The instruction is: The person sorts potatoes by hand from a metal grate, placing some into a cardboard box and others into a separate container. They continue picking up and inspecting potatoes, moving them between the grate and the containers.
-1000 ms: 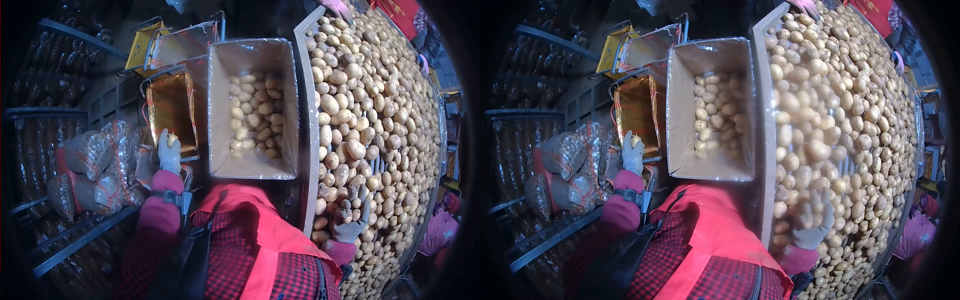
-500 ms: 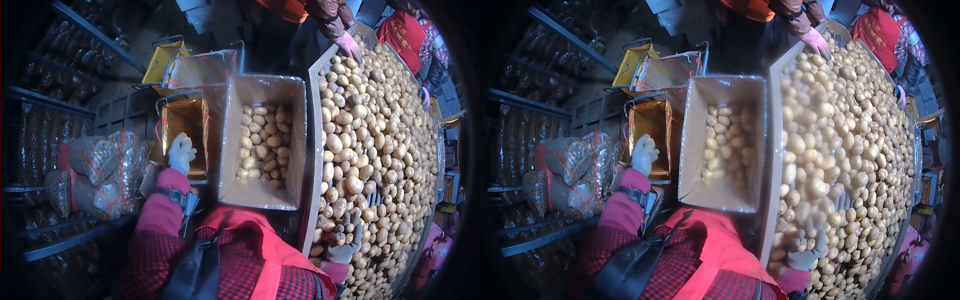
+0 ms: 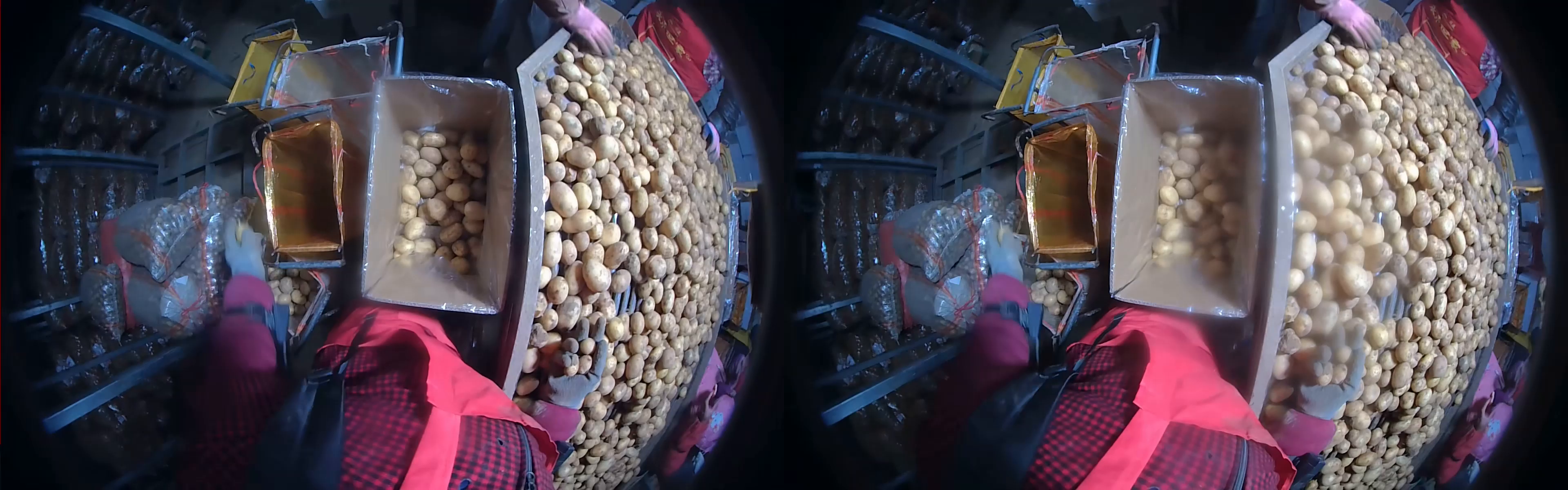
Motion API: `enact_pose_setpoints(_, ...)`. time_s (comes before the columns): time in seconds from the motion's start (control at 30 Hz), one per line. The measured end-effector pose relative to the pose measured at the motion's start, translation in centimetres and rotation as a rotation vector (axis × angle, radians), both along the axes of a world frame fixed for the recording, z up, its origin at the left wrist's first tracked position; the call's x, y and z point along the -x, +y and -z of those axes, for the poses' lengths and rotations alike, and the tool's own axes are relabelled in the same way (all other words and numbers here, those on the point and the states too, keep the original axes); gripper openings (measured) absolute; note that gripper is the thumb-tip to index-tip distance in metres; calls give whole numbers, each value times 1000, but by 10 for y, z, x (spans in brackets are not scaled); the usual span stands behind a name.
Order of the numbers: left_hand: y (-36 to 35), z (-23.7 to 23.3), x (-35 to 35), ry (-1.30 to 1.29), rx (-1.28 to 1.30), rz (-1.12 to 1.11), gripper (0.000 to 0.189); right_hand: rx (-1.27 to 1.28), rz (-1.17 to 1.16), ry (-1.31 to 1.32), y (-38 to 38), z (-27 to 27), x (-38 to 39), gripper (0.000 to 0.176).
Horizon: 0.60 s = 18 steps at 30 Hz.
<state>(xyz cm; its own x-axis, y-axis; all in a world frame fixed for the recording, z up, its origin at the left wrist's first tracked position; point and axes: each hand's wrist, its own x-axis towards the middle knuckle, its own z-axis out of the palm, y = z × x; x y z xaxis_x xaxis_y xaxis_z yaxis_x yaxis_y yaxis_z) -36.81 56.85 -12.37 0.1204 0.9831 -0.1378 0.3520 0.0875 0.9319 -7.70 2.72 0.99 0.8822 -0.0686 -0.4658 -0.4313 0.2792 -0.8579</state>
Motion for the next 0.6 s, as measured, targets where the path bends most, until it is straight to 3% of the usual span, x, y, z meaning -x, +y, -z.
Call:
enact_pose_setpoints(0.03,-12,22,36,98,-51,8,47,-60,-23,-36,-18,20,-2,52)
enact_pose_setpoints(0.07,14,103,113,-21,-102,-14,40,-122,-46,-71,-34,39,-5,52)
enact_pose_setpoints(0.13,-21,97,134,416,-167,151,44,-351,-18,-52,-50,54,-5,50)
enact_pose_setpoints(0.2,-28,90,138,597,-242,303,48,-539,-61,-72,-59,49,-1,49)
enact_pose_setpoints(0.23,-27,67,115,284,-13,341,58,-676,-72,-95,-49,45,0,50)
enact_pose_setpoints(0.3,11,69,85,304,-35,317,58,-501,101,85,-32,12,-1,49)
enact_pose_setpoints(0.4,-3,9,-45,406,-420,269,56,-504,55,28,-41,3,17,52)
enact_pose_setpoints(0.47,-21,-23,-128,14,-374,429,54,-480,20,-141,-64,9,38,52)
enact_pose_setpoints(0.5,-33,-38,-169,130,-556,560,52,-460,7,-224,-72,8,47,52)
enact_pose_setpoints(0.53,-75,-68,-216,128,-718,650,50,-278,78,-176,-76,-16,53,53)
enact_pose_setpoints(0.57,-85,-70,-253,52,-684,847,48,-234,108,-269,-91,0,68,52)
enact_pose_setpoints(0.6,-130,-74,-291,-267,-400,919,48,-255,227,-237,-97,-10,76,52)
